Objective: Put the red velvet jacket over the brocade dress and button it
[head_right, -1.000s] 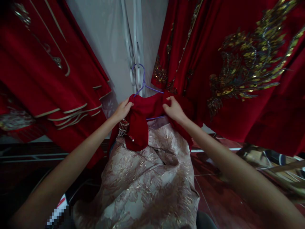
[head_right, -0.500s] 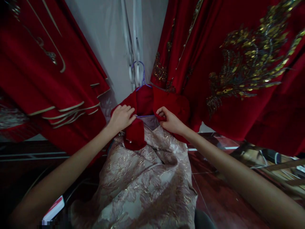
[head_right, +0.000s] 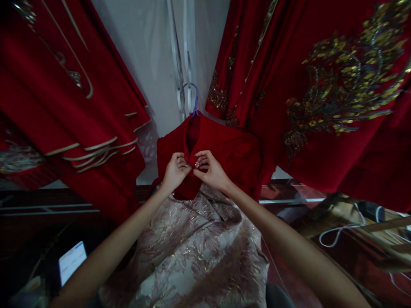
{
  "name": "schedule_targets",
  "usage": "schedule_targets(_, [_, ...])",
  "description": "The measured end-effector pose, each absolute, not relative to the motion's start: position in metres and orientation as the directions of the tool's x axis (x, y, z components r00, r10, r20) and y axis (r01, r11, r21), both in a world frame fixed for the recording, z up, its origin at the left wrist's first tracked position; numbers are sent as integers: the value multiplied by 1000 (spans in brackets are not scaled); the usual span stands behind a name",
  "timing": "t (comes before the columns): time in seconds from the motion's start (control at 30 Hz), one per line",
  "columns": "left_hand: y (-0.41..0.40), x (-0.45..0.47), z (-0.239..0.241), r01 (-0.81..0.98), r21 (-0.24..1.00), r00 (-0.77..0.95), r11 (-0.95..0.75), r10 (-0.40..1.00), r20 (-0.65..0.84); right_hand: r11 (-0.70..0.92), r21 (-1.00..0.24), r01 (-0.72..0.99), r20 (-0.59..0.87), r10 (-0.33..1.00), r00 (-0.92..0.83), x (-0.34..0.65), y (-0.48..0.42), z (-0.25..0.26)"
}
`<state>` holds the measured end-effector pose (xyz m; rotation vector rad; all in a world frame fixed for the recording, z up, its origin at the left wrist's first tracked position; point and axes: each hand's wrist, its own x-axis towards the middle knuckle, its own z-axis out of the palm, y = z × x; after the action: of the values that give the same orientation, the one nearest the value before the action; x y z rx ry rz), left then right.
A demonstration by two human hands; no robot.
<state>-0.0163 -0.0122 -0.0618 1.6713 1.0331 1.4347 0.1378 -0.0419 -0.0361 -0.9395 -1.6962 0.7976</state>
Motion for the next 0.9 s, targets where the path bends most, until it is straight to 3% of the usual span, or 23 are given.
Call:
schedule_targets(0.1, [-19,-19,-63,-42,915,48,-401,914,403,470,-868,161,435,875,-212,142,-50,-38])
schedule_targets(0.33, [-35,-22,-56,-161,913,21,-375,924,383,506,-829,238,477,862,-170,141,-56,-38])
schedule_targets(0.7, [-32,-25,-55,39,852,116,-522,850,515,537,-797,277,541,838,-68,132,-54,-39])
schedule_targets(0.9, [-35,-25,-48,79,849,212,-522,841,497,541,-773,331,570,822,-13,131,-57,-37])
